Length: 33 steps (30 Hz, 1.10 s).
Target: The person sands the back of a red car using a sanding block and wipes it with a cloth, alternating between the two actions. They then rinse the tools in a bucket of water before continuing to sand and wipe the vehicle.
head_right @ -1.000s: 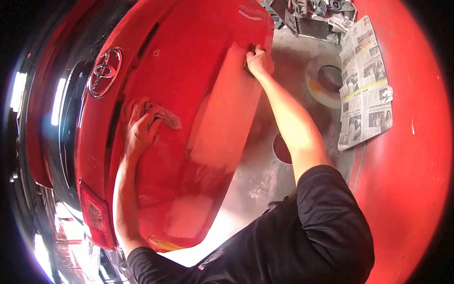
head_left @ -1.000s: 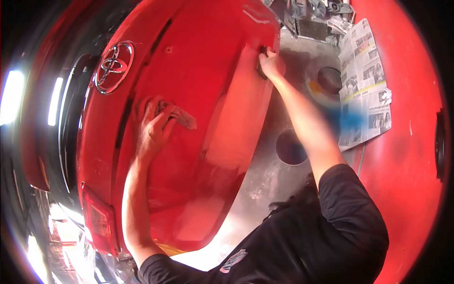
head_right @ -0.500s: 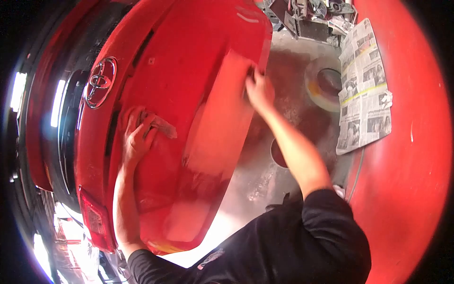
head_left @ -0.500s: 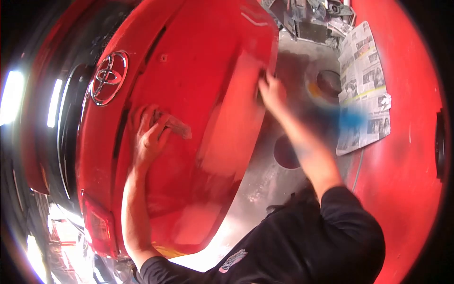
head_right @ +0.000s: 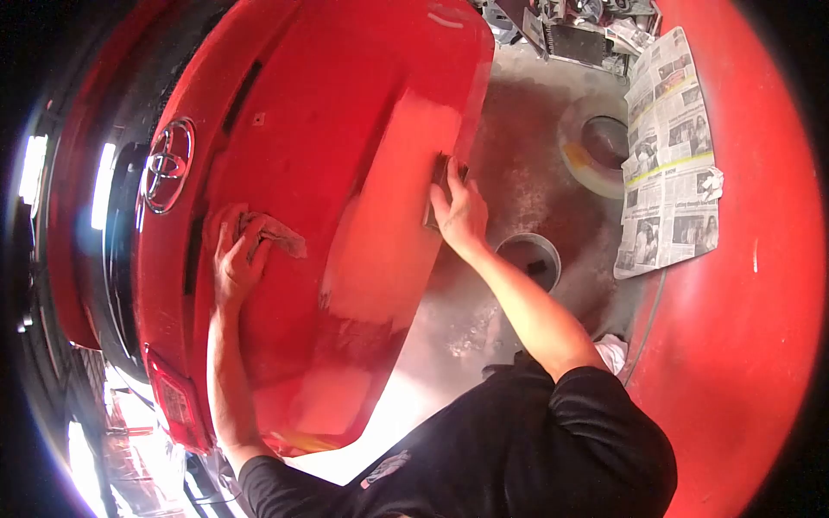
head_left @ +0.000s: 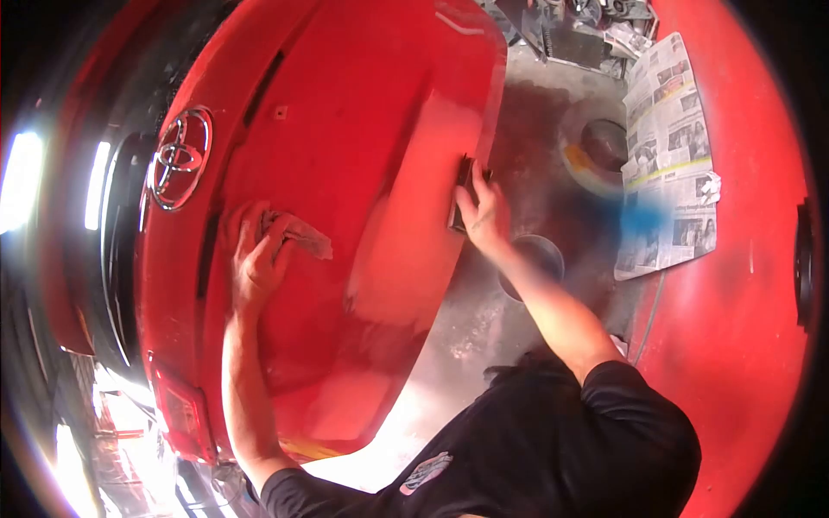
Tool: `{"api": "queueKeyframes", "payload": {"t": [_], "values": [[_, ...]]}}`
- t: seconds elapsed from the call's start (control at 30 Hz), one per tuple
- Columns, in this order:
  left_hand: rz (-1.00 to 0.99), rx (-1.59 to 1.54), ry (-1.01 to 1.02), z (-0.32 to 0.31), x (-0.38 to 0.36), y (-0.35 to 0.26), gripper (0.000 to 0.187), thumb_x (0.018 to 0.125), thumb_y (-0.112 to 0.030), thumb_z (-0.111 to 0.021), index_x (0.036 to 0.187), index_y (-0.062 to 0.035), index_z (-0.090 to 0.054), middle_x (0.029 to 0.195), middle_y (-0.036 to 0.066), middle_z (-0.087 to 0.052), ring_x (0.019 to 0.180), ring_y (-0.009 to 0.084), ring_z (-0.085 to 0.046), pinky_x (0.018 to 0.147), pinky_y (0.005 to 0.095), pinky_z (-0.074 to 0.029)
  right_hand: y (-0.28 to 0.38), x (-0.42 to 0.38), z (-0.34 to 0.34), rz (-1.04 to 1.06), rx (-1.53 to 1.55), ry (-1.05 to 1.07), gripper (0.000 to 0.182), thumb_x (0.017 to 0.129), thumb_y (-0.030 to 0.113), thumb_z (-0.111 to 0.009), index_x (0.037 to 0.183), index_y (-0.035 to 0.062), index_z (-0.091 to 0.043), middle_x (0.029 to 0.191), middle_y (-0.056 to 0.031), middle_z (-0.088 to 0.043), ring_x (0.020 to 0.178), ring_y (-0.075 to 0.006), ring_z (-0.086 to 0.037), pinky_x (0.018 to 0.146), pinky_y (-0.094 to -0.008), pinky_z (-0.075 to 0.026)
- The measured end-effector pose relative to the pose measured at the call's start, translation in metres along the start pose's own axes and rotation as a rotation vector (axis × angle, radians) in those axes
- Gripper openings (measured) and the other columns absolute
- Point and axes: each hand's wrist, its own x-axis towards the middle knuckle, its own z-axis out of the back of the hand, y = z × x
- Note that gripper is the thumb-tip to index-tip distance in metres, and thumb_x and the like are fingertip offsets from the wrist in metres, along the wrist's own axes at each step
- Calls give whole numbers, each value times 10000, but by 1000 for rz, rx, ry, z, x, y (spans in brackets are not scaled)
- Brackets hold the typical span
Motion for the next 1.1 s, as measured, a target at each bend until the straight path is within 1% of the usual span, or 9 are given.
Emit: {"api": "queueKeyframes", "payload": {"t": [0.17,0.3,0.37,0.57,0.77,0.87,0.9,0.97,1.1], "values": [[-41,116,11,-2,0,4,454,797,-103,-842,1243,-149,-775,1416,117,-631,1349,402,-559,1123,571,-453,-35,145,-31,-367,-53,311,655,1006,449,-642,1537,67,-611,1271,-295,-727,1172,-423,-733,948,-529,-586],[-27,66,-24,-4,4,3,450,794,-102,-845,1236,-149,-778,1421,116,-630,1354,396,-559,1123,599,-447,-1,94,5,-463,-22,383,650,1002,435,-690,1548,91,-608,1363,-278,-704,1261,-428,-697,999,-526,-567],[-23,63,-45,-8,0,5,439,795,-109,-846,1227,-147,-781,1421,118,-630,1352,391,-563,1123,604,-445,-4,5,0,-59,-63,24,653,994,406,-727,1560,105,-601,1428,-267,-672,1319,-425,-661,1054,-507,-545],[-19,93,2,-9,-2,10,422,787,-135,-857,1203,-144,-786,1417,122,-630,1347,396,-563,1131,603,-441,-51,158,-117,-382,369,289,650,996,242,-726,1528,-82,-541,1367,-266,-696,1218,-326,-718,974,-476,-571],[-39,106,-58,-7,6,4,369,799,-145,-845,1166,-141,-799,1408,118,-635,1333,392,-566,1142,596,-429,27,7,16,-78,66,195,716,981,213,-721,1620,-10,-488,1597,-271,-535,1330,-438,-647,1085,-483,-557],[-68,113,-23,-3,6,7,359,813,-145,-839,1169,-146,-801,1411,119,-636,1328,398,-566,1149,595,-424,13,18,-37,2,142,29,641,1015,227,-697,1583,-17,-532,1588,-312,-535,1395,-442,-614,1130,-474,-505],[-67,110,-30,-2,5,6,359,813,-145,-839,1169,-146,-801,1411,119,-636,1328,398,-566,1149,595,-424,30,64,-37,-300,496,202,650,1013,236,-698,1578,-40,-528,1548,-316,-574,1392,-465,-602,1139,-497,-487],[-33,46,-14,-1,3,2,368,853,-81,-823,1219,-108,-796,1438,155,-636,1354,445,-555,1127,583,-468,2,131,-91,-260,200,141,631,1004,201,-673,1543,-91,-526,1303,-308,-723,1169,-364,-705,1063,-419,-519],[-16,1,-36,-5,-3,6,360,870,-99,-820,1229,-108,-795,1442,161,-634,1345,443,-559,1121,577,-470,-9,77,-82,-153,391,63,647,999,163,-707,1587,-31,-521,1551,-340,-553,1410,-407,-601,1122,-430,-514]]}}
